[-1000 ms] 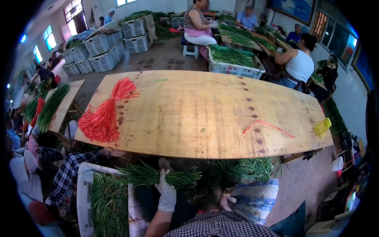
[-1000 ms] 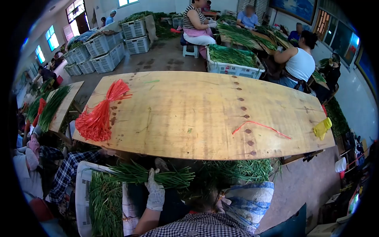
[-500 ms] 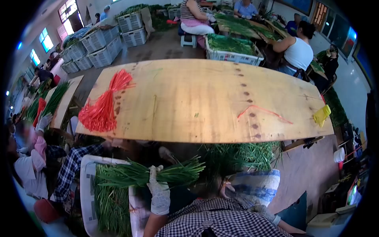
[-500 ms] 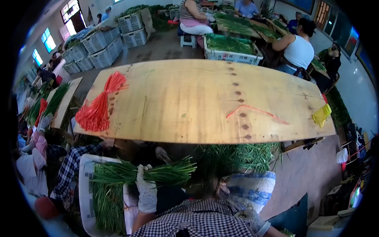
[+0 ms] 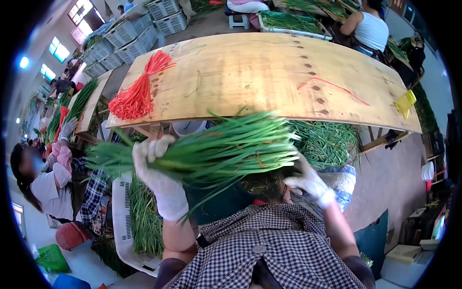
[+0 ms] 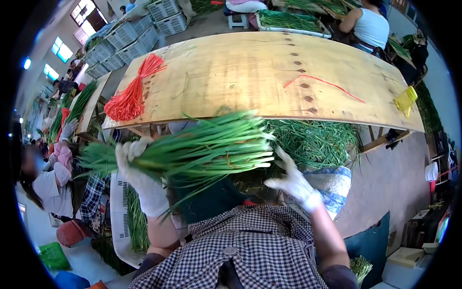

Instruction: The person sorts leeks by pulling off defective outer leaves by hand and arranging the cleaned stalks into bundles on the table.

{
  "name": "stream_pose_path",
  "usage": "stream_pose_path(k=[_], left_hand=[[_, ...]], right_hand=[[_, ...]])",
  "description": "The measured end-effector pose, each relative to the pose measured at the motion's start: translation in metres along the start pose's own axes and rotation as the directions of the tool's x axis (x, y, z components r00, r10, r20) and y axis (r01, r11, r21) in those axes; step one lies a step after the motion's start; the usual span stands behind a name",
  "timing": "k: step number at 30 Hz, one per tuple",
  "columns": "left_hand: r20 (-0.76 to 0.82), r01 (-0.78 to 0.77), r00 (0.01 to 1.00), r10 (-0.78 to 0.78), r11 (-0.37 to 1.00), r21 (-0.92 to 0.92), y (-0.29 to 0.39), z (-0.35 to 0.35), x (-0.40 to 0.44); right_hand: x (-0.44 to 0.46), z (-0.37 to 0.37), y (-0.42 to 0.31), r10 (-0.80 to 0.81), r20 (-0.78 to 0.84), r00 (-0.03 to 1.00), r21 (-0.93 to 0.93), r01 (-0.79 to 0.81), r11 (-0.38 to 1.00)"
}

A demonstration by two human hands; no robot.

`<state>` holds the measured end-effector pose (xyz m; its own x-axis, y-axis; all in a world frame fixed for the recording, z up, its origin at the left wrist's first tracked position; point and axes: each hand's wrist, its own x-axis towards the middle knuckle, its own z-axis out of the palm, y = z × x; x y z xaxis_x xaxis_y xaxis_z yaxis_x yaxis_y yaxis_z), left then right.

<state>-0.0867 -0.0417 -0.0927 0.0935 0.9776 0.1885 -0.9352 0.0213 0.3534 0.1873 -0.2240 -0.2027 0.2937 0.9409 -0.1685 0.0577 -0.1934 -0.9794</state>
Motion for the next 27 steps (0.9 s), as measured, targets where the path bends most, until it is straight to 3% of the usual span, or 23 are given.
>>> stream_pose_path(k=[1,2,3,4,5,6,7,8,10,11,12,14,16,18,20,21,22,23,24,25,26,27], left_hand=[[0.013,0.002,1.000,-0.002,1.000,-0.007,-0.001,0.006,-0.006],[0.039,-0.015,0.999,0.011,0.996,0.085,-0.001,0.013,-0.008],[0.080,-0.043,0.996,0.029,0.984,0.175,-0.002,0.026,-0.004],[0.398,-0.063,0.915,0.068,0.998,-0.026,0.003,0.040,-0.008],[0.268,-0.207,0.955,0.124,0.928,0.310,0.005,0.050,-0.012],[0.164,-0.276,0.961,0.222,0.736,0.619,0.004,0.056,-0.011],[0.006,0.001,1.000,-0.005,0.823,0.568,0.002,0.058,-0.006],[-0.228,0.213,0.966,-0.124,0.881,0.422,0.003,0.043,0.008],[-0.047,0.184,0.983,-0.178,0.956,0.229,0.001,0.007,0.029],[-0.099,0.089,0.993,-0.072,0.978,0.187,-0.006,0.011,0.028],[-0.100,0.097,0.992,-0.079,0.977,0.189,-0.008,0.007,0.026],[0.065,0.098,0.992,-0.110,0.983,0.158,-0.013,-0.002,0.024],[0.066,0.085,0.993,-0.095,0.987,0.138,-0.012,-0.004,0.022],[0.085,0.034,0.995,-0.042,0.995,0.094,-0.010,-0.004,0.026],[0.076,0.012,0.997,-0.018,0.997,0.081,-0.007,0.000,0.025],[0.085,-0.021,0.996,0.014,0.996,0.084,-0.007,-0.003,0.028],[0.090,-0.051,0.995,0.042,0.994,0.094,-0.007,-0.004,0.027],[0.077,-0.060,0.996,0.051,0.991,0.117,-0.011,-0.003,0.024],[0.083,-0.053,0.996,0.044,0.992,0.114,-0.017,0.001,0.021],[0.058,-0.074,0.996,0.066,0.987,0.142,-0.023,0.007,0.017],[0.035,-0.097,0.995,0.092,0.981,0.171,-0.026,0.010,0.014],[0.063,-0.072,0.996,0.064,0.988,0.134,-0.027,0.005,0.017]], right_hand=[[0.018,0.007,-0.002,-0.145,0.143,0.979,-0.021,0.149,0.989],[0.019,0.017,-0.011,-0.078,0.267,0.961,0.255,0.008,0.967],[0.019,0.028,-0.027,-0.208,0.142,0.968,0.299,0.158,0.941],[0.009,0.035,-0.044,-0.312,0.015,0.950,0.332,0.289,0.898],[-0.001,0.030,-0.066,-0.358,0.040,0.933,0.270,0.335,0.903],[0.000,0.027,-0.048,-0.348,0.033,0.937,0.282,0.325,0.902],[0.010,0.021,-0.014,-0.354,0.095,0.931,0.549,0.247,0.798],[0.018,0.017,-0.013,-0.296,0.062,0.953,0.347,0.258,0.902],[0.034,0.008,-0.010,-0.176,-0.007,0.984,-0.105,0.175,0.979],[0.028,0.002,-0.013,-0.053,0.017,0.998,0.177,0.049,0.983],[0.020,-0.005,-0.010,0.066,0.078,0.995,0.439,-0.094,0.894],[0.018,-0.026,0.017,0.050,0.010,0.999,0.499,-0.049,0.865],[0.007,-0.053,0.022,0.071,-0.188,0.980,0.459,0.024,0.888],[0.012,-0.104,0.076,0.111,-0.437,0.893,0.290,0.024,0.957],[-0.005,-0.130,0.083,0.236,-0.531,0.814,0.011,-0.272,0.962],[-0.019,-0.122,0.055,0.111,-0.325,0.939,-0.062,-0.139,0.988],[-0.020,-0.098,0.035,0.036,-0.388,0.921,-0.153,-0.102,0.983],[-0.008,-0.081,0.045,-0.116,-0.362,0.925,-0.058,0.102,0.993],[-0.009,-0.057,0.027,-0.189,-0.307,0.933,0.032,0.209,0.977],[-0.018,-0.035,-0.010,-0.222,-0.224,0.949,0.014,0.231,0.973],[-0.020,-0.020,-0.024,-0.213,-0.120,0.970,0.231,0.236,0.944],[-0.020,-0.008,-0.031,-0.240,-0.099,0.966,0.249,0.257,0.934]])
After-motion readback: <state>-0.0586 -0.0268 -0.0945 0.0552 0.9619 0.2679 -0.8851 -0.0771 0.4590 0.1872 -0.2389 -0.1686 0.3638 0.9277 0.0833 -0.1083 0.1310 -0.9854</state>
